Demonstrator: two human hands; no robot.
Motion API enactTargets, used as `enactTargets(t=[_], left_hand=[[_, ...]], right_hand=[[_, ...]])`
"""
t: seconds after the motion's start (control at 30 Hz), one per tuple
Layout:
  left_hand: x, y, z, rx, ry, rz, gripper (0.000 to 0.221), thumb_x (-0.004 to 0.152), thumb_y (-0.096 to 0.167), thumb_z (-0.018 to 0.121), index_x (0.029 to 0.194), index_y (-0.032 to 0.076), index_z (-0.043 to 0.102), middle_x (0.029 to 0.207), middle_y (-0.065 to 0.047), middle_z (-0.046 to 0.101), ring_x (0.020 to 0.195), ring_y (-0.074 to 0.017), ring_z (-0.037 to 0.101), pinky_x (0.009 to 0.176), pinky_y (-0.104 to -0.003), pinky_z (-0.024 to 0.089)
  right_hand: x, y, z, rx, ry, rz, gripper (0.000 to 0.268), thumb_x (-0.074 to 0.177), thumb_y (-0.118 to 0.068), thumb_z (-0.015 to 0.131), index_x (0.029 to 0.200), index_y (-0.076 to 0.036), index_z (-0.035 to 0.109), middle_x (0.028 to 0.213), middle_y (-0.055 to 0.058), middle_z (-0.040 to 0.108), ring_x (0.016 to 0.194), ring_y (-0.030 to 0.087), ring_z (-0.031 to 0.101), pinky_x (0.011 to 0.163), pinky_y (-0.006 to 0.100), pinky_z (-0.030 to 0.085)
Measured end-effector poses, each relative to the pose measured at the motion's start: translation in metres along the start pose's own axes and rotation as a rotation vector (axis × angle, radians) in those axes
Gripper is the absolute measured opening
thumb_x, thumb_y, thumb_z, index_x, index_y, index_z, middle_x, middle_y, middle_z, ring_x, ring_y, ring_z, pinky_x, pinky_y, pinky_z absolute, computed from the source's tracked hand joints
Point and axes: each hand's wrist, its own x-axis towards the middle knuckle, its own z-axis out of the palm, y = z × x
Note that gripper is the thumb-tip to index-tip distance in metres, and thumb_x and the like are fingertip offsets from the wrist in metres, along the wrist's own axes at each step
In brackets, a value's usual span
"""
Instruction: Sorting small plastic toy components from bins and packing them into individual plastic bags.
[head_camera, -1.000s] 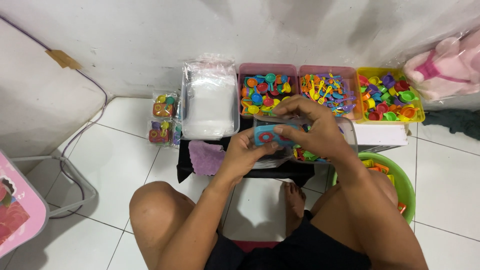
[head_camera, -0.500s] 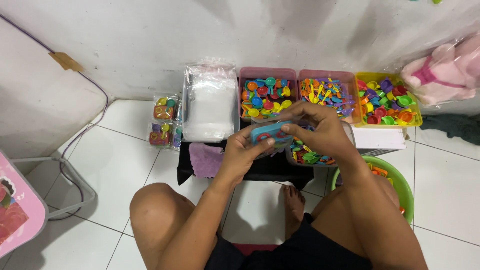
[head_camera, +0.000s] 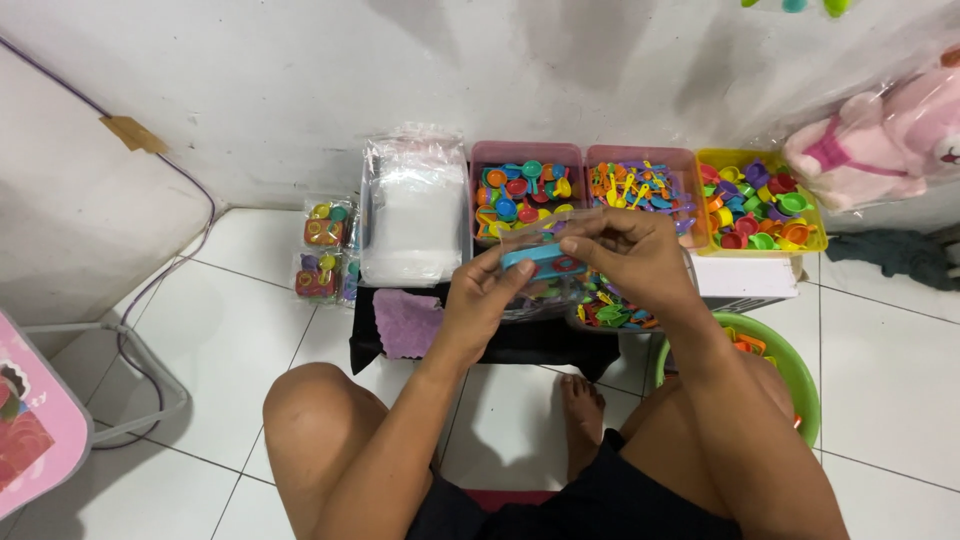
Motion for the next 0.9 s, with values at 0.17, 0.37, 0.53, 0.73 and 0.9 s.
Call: enactTargets(t=[0.17, 0.37, 0.53, 0.73, 0.9], left_hand=[[0.006, -0.034, -0.017, 0.06, 0.0, 0.081, 0.032, 0.094, 0.019, 0.075, 0.121, 0.002, 0.073, 0.092, -0.008, 0.073, 0.093, -0.011, 0.066, 0.09, -0.035, 0.058], [-0.004, -0.013, 0.001, 0.046, 0.073, 0.152, 0.024, 0.092, 0.015, 0.076, 0.114, 0.005, 0.076, 0.1, -0.01, 0.076, 0.101, -0.0119, 0.063, 0.095, -0.035, 0.054], [-0.007, -0.008, 0.003, -0.036, 0.112, 0.144, 0.023, 0.09, 0.013, 0.077, 0.112, 0.004, 0.077, 0.107, -0.015, 0.076, 0.108, -0.0182, 0.066, 0.097, -0.038, 0.052], [-0.008, 0.016, 0.007, -0.009, 0.072, 0.171, 0.037, 0.085, 0.016, 0.083, 0.119, 0.005, 0.074, 0.113, -0.013, 0.074, 0.112, -0.0182, 0.064, 0.1, -0.039, 0.053], [0.012, 0.009, -0.007, 0.093, -0.3, 0.058, 0.089, 0.07, -0.001, 0.092, 0.147, 0.008, 0.049, 0.117, -0.014, 0.071, 0.103, -0.0209, 0.073, 0.094, -0.033, 0.061]], right_hand=[[-0.003, -0.018, 0.002, -0.029, 0.036, -0.051, 0.004, 0.095, 0.002, 0.074, 0.095, 0.005, 0.077, 0.09, 0.017, 0.076, 0.088, 0.017, 0.068, 0.076, 0.034, 0.061], [-0.016, -0.022, 0.008, 0.013, 0.083, -0.045, 0.006, 0.089, 0.005, 0.08, 0.085, 0.005, 0.074, 0.077, 0.015, 0.07, 0.07, 0.012, 0.062, 0.063, 0.025, 0.056], [-0.018, -0.031, 0.011, 0.057, 0.071, -0.116, 0.008, 0.094, 0.001, 0.076, 0.099, 0.007, 0.076, 0.094, 0.019, 0.077, 0.089, 0.016, 0.071, 0.076, 0.03, 0.062], [-0.013, -0.046, 0.014, 0.088, 0.119, -0.152, 0.008, 0.094, 0.001, 0.077, 0.098, 0.007, 0.073, 0.094, 0.018, 0.074, 0.089, 0.017, 0.069, 0.081, 0.031, 0.06], [0.0, -0.072, 0.014, 0.146, 0.261, -0.109, 0.008, 0.095, -0.007, 0.078, 0.096, -0.001, 0.073, 0.087, 0.008, 0.074, 0.08, 0.005, 0.066, 0.071, 0.017, 0.053]])
